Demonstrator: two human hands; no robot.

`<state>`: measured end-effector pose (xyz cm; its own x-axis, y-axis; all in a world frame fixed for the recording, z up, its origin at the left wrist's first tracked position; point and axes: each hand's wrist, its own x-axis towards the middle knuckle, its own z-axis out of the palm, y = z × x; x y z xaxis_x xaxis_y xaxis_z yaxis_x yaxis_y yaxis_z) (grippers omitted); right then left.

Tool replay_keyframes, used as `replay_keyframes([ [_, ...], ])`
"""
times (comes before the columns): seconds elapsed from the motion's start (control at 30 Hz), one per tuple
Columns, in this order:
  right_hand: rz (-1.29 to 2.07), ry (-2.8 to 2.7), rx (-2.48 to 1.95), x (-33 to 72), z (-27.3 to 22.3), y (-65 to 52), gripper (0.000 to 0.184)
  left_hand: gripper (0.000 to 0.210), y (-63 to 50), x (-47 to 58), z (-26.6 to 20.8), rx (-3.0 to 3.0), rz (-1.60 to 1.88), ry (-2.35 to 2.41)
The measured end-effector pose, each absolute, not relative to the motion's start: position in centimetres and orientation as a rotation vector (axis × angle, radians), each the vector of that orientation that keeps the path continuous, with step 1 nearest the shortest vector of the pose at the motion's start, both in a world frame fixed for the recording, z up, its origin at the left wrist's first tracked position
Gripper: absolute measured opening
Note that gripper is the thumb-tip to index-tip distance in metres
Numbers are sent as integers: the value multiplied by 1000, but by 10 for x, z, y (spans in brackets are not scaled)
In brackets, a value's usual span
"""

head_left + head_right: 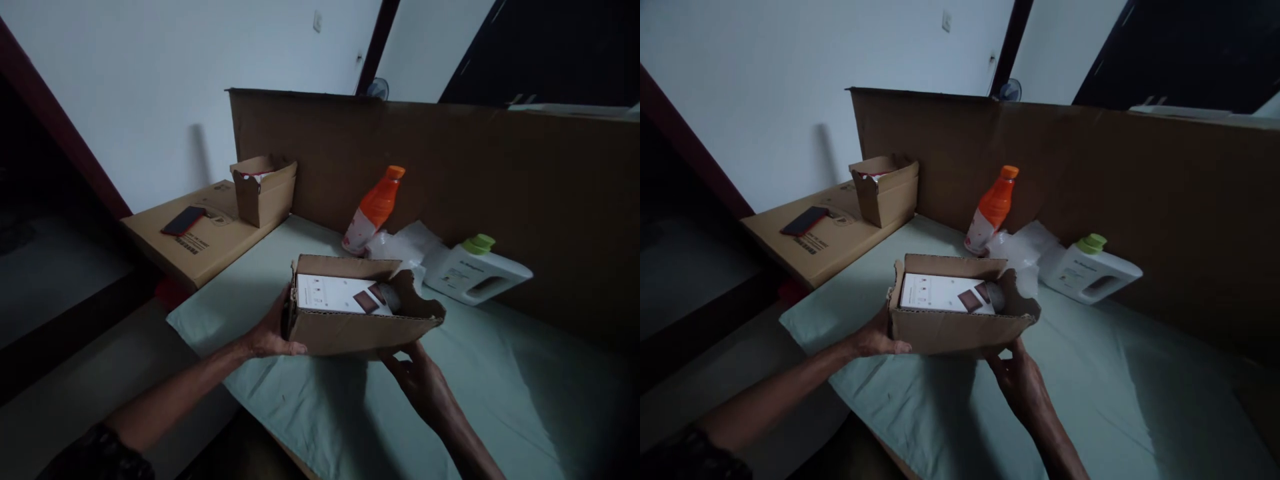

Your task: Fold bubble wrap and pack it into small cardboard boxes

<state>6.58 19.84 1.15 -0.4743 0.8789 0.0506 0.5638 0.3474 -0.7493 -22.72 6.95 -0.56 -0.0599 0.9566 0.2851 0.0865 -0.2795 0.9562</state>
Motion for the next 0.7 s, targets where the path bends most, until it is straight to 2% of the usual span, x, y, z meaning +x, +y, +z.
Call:
replay_keyframes([
  [0.1, 949, -2151, -1237, 39, 13, 207, 41, 110, 68, -243, -7, 1420, 1464, 1276],
  [0.2, 1030, -2190, -1093, -15, 20, 220, 47, 97, 50, -274, -13, 1375, 1524, 1579],
  [0.33, 1190, -2179, -646, -120, 34, 225, 68, 89, 18, -334, -11, 1169, 1694, 2151],
  [0.43, 1102, -2163, -444, -187, 41, 212, 80, 96, 4, -377, 3, 991, 1835, 2356],
  [0.53, 909, -2247, -400, -210, 30, 190, 75, 107, 5, -408, 16, 871, 1948, 2424],
  [0.7, 797, -2431, -501, -168, -29, 167, 58, 107, 32, -438, 23, 814, 1967, 2545],
])
